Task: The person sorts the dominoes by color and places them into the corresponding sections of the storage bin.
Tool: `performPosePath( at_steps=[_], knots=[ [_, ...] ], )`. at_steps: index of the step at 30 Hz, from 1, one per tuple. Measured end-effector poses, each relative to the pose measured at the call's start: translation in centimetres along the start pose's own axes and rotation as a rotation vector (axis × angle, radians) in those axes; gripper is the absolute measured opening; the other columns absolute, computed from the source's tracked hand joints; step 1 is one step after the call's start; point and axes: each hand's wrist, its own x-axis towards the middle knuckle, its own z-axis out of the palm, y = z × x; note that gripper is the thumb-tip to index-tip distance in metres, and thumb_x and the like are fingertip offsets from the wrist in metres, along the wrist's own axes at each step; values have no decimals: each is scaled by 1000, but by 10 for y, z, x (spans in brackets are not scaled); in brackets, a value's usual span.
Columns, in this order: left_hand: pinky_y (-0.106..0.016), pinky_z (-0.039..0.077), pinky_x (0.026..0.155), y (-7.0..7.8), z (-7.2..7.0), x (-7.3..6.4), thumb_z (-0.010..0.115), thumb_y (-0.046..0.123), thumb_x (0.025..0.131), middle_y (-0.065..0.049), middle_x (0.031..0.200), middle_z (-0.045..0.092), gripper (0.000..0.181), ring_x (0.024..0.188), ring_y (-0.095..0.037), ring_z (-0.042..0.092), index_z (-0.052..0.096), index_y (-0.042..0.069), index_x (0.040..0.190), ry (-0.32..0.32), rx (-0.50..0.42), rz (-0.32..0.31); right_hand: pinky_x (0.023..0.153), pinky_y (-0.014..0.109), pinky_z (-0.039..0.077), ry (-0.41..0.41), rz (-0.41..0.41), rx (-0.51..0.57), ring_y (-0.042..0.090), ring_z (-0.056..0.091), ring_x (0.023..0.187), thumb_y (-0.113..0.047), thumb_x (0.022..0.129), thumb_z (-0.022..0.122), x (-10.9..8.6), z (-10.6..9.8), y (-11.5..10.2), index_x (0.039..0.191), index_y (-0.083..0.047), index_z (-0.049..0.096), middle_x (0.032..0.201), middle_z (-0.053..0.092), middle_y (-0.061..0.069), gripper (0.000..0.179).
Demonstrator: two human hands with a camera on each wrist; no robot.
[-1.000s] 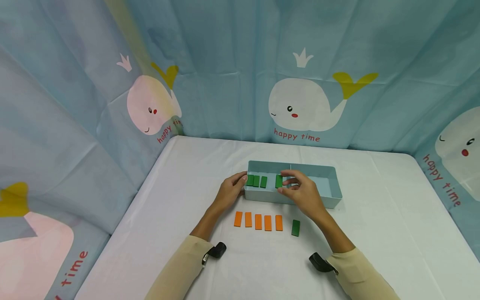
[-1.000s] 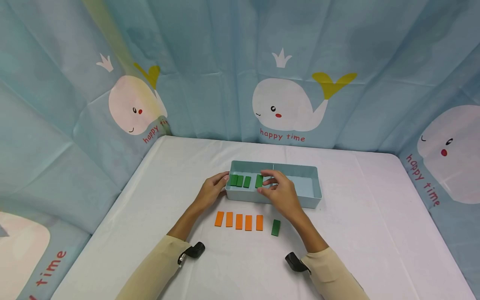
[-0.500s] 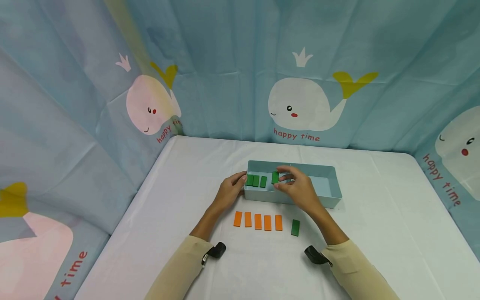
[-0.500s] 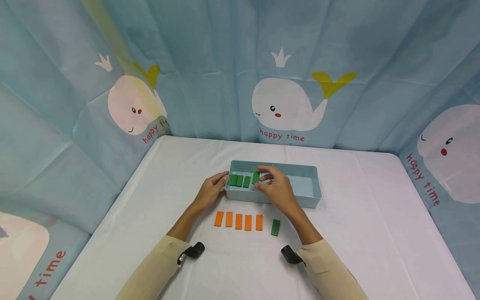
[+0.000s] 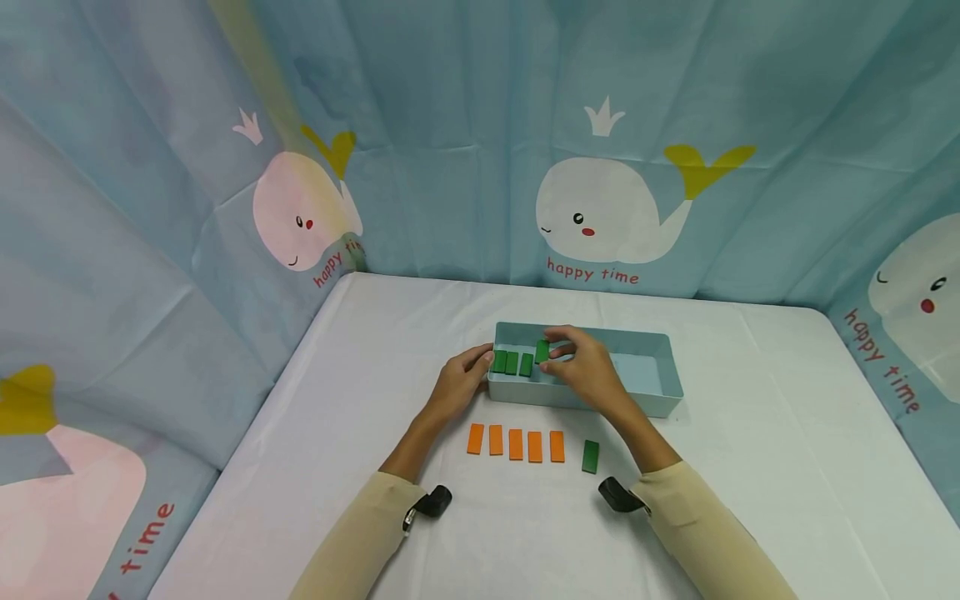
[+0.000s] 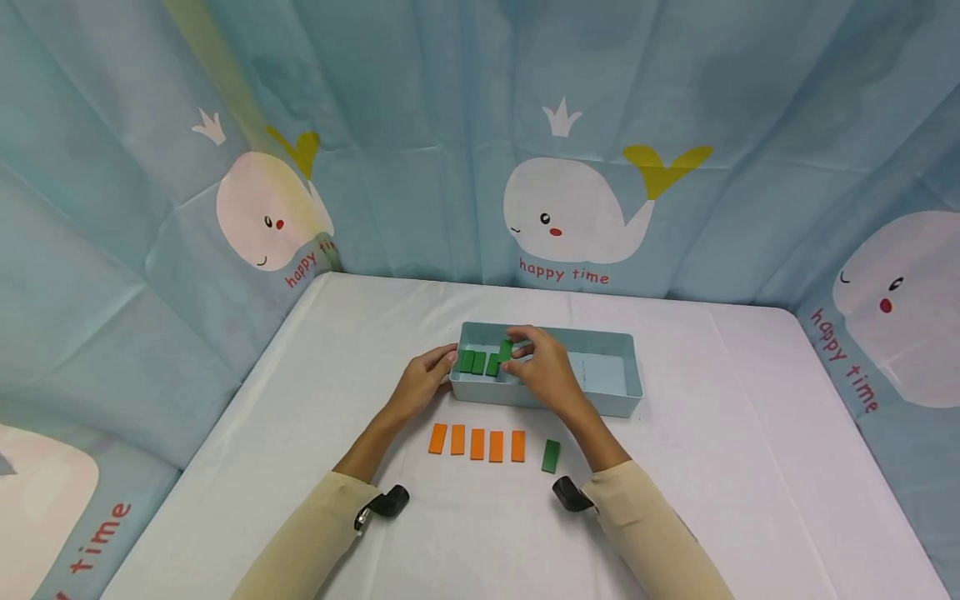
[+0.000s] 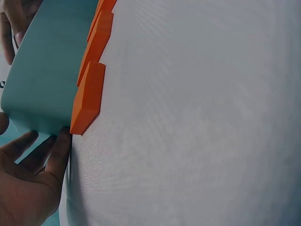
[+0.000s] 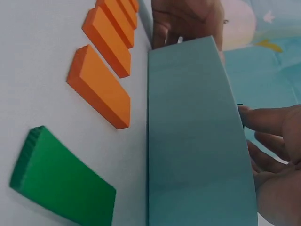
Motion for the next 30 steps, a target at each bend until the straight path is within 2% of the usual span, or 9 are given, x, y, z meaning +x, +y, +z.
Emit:
performPosePath(
  at_steps=[12,19,30],
  knots=[
    [-43,58,107,0,-1,0,52,44,113,-10,158,55,56,143,-28,55,53,9,157,-5,3,5,80,40,62,-32,3,-70,32,68,114,0,93,79,14,9,-4,146,-4,61,139,65,16,56],
    [-44,57,107,0,-1,1,52,44,112,-11,157,56,56,143,-28,55,54,9,156,3,3,15,82,44,63,-52,-7,-135,34,69,114,1,93,78,22,13,-6,144,-1,61,138,65,19,54],
    [-44,59,104,-2,0,-1,52,43,113,-15,157,55,56,141,-30,57,53,8,157,-8,-16,27,88,47,64,-68,28,-216,36,71,112,6,90,79,25,19,-12,141,4,62,130,67,22,54]
  ],
)
